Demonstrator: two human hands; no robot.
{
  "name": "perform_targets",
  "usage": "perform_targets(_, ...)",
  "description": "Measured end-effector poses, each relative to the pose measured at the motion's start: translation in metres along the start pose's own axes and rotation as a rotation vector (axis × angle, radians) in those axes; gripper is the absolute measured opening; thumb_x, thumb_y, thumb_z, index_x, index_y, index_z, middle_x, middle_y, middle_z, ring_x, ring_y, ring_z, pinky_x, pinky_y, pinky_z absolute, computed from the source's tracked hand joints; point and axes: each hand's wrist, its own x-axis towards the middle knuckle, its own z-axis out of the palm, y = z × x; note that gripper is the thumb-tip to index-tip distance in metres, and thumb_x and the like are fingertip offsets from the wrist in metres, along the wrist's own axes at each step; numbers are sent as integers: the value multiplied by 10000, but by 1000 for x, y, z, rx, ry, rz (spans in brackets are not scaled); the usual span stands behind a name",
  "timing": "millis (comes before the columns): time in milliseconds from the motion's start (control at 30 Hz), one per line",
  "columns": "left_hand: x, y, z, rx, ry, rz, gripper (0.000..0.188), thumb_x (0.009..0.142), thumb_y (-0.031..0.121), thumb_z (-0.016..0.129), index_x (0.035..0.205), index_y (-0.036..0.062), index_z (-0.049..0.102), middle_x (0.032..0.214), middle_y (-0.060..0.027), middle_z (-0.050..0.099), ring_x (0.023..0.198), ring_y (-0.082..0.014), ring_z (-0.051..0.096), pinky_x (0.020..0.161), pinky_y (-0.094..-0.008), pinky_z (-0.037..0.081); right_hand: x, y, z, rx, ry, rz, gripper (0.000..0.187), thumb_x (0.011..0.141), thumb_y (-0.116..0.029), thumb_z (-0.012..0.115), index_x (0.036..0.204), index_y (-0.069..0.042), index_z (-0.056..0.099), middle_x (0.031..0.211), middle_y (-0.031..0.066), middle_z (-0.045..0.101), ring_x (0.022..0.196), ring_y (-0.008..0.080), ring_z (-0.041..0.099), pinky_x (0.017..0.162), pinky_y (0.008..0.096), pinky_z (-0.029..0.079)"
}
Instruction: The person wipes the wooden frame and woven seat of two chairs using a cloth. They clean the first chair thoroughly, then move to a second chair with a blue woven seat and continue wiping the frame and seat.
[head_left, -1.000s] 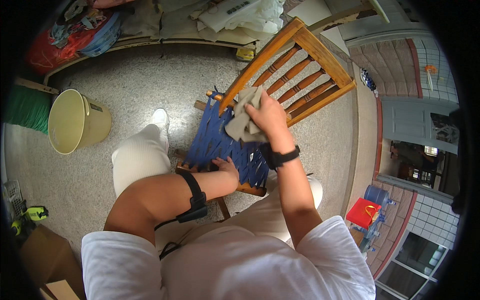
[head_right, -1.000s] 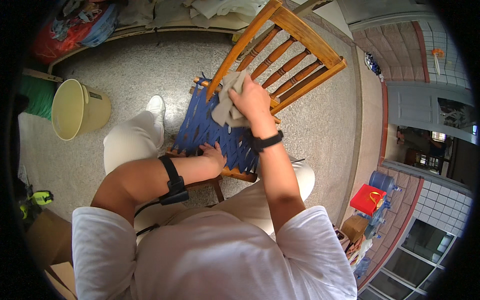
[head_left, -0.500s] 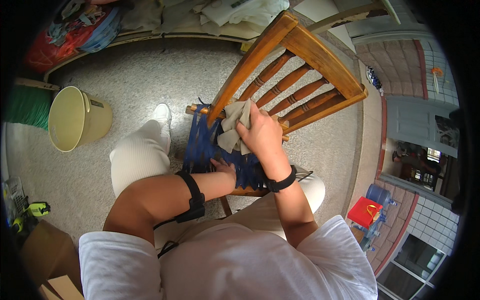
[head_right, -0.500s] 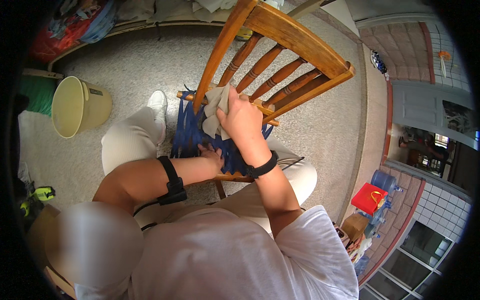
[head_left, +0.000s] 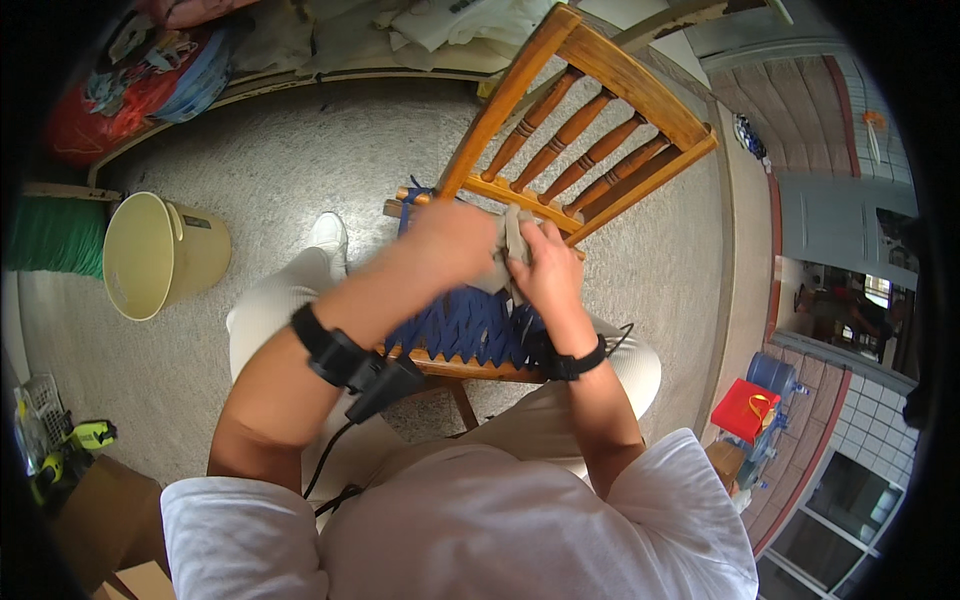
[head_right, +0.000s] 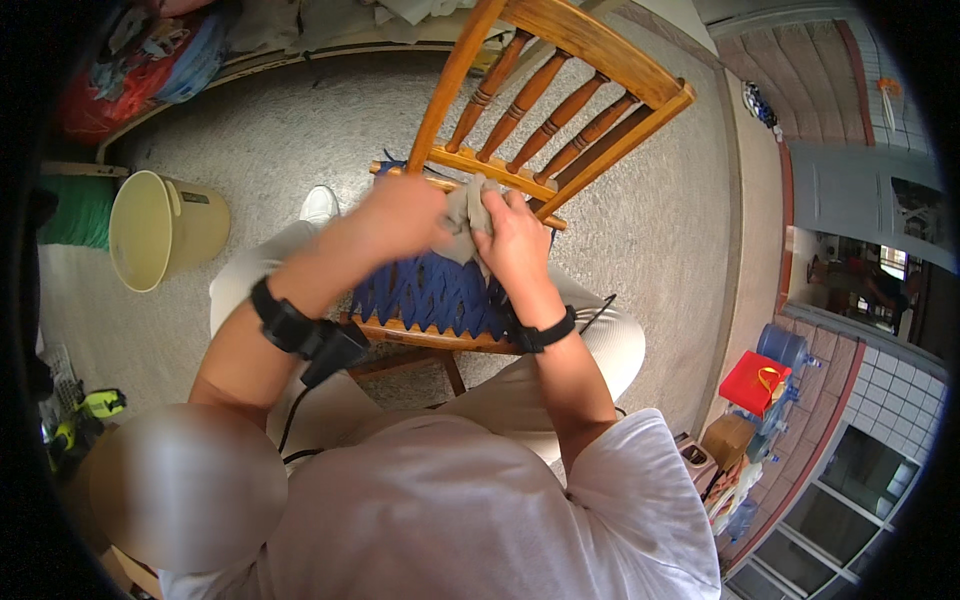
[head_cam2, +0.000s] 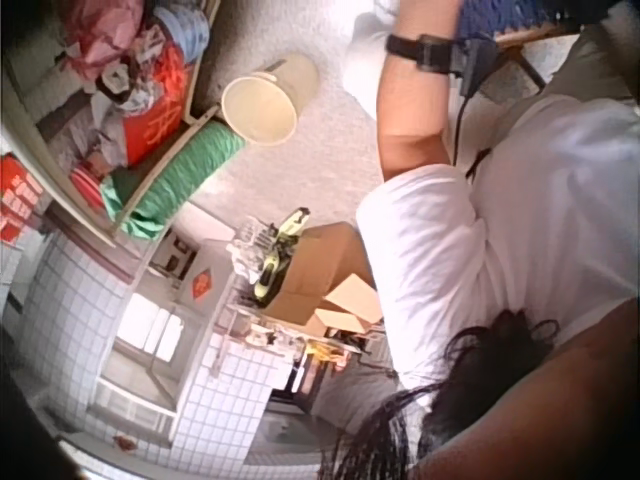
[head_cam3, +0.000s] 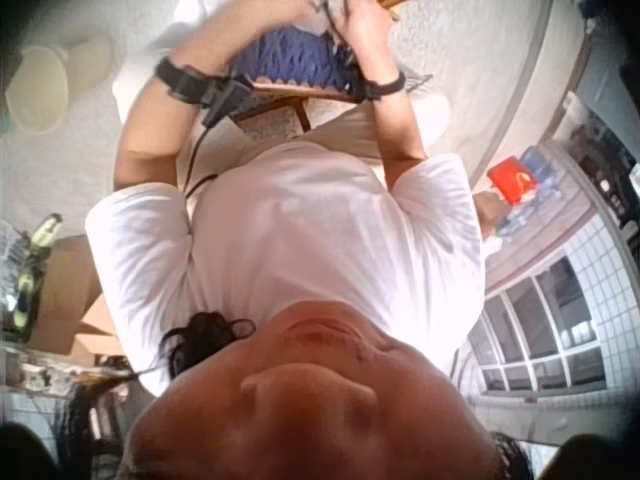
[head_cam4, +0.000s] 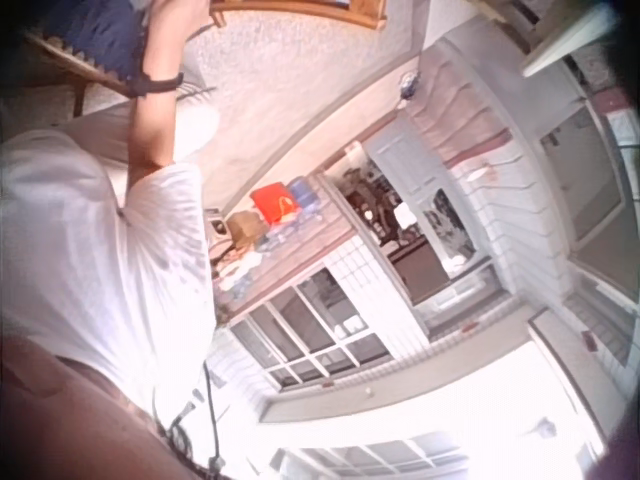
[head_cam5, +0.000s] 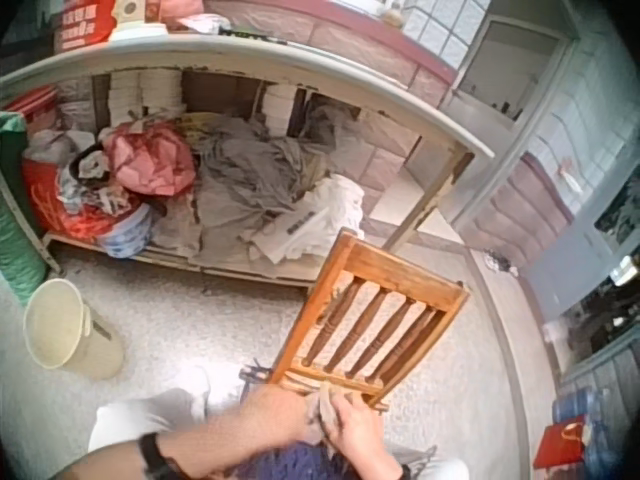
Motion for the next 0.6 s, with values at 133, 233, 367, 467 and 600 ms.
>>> perform_targets(133, 11, -36, -39, -103, 432, -221, 492, 828, 363, 683, 1181, 28, 605, 1027, -218, 670, 980, -328, 660, 849, -419, 528, -16, 2, -16, 47, 49, 131, 470, 720, -183, 727, 1164, -125, 585, 983, 129, 594, 823, 363, 642, 682, 436, 531)
perform_targets(233, 37, -39, -38, -280, 805, -111, 649, 849, 351, 679, 1380, 58, 448, 1191, -228, 620, 1101, -326, 621, 920, -396, 501, 5, -2, -20, 27, 191, 117, 493, 738, -203, 719, 1204, -125, 577, 1003, 134, 600, 823, 365, 650, 698, 445, 534)
perform_targets(367, 69, -41, -34, -656, 763, -37, 596, 830, 353, 692, 1296, 39, 494, 1103, -195, 659, 1058, -345, 627, 908, -419, 489, 51, -3, -15, 101, -165, 215, 447, 777, -290, 701, 1151, -59, 616, 960, 213, 673, 887, 404, 651, 783, 456, 528)
perform_targets(467, 78, -50, -33, -627, 777, -45, 508, 833, 323, 699, 1233, 58, 533, 1046, -170, 677, 987, -334, 648, 841, -416, 504, 61, 5, -15, 158, -220, 203, 419, 782, -307, 696, 1092, -30, 639, 913, 239, 679, 917, 403, 646, 803, 464, 517)
perform_targets(600, 82, -54, -33, -552, 842, -28, 460, 836, 309, 707, 1182, 48, 551, 997, -159, 688, 944, -335, 658, 810, -417, 509, 41, 15, -12, 110, -135, 109, 448, 768, -289, 702, 1139, -50, 630, 889, 226, 680, 856, 397, 656, 771, 461, 530)
